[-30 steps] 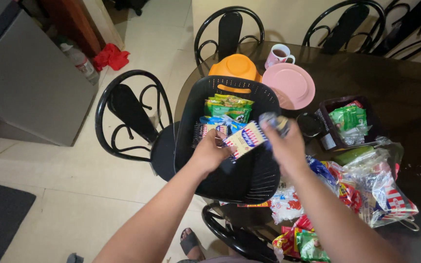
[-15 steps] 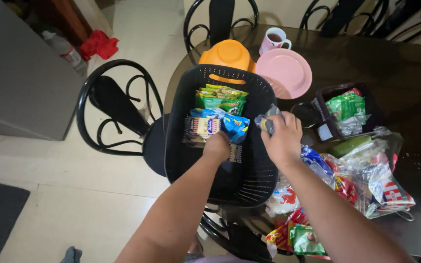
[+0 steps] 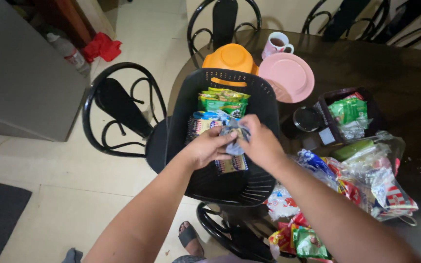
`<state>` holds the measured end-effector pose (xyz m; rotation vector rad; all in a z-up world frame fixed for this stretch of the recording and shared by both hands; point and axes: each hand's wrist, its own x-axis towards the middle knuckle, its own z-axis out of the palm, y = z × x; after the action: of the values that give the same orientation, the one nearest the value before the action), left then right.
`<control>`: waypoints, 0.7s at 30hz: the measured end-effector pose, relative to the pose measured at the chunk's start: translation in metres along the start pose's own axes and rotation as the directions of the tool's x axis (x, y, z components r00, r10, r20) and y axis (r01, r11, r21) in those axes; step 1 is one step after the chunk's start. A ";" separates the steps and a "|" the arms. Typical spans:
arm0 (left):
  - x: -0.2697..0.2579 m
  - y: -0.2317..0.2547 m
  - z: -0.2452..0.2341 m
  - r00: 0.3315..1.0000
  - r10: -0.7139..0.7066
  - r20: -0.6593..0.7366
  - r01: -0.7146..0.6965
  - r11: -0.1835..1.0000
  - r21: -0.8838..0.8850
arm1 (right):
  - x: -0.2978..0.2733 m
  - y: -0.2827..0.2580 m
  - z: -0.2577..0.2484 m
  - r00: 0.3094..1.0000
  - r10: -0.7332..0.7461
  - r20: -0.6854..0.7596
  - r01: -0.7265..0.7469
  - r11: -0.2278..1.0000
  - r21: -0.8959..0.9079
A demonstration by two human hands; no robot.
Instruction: Organizing various snacks and food items from a table into a black plastic basket.
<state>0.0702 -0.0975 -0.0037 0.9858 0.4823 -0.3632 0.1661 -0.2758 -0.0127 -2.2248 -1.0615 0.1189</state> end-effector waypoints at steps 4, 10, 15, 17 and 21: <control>-0.002 -0.007 -0.028 0.971 0.214 -0.107 -0.184 0.954 0.238 | 0.007 -0.030 0.007 0.996 0.075 0.052 -0.082 0.987 0.137; -0.062 0.024 -0.056 0.483 0.873 -0.061 -0.128 0.139 0.982 | -0.002 0.035 0.069 0.733 0.171 0.658 0.053 0.951 -0.306; -0.042 0.010 -0.087 0.314 0.942 -0.117 -0.141 0.168 0.976 | -0.027 0.101 0.165 0.264 0.452 0.852 0.321 0.792 -0.519; -0.037 0.005 -0.086 0.378 0.910 -0.170 -0.161 0.246 0.956 | -0.026 0.084 0.157 0.200 0.504 0.840 0.346 0.766 -0.542; -0.038 0.006 -0.081 0.501 0.831 -0.240 -0.073 0.317 0.946 | -0.026 0.070 0.152 0.141 0.607 0.782 0.359 0.705 -0.612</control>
<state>0.0240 -0.0221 -0.0162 2.3014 0.6634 0.5498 0.1425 -0.2457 -0.1777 -2.8919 -1.7492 1.9334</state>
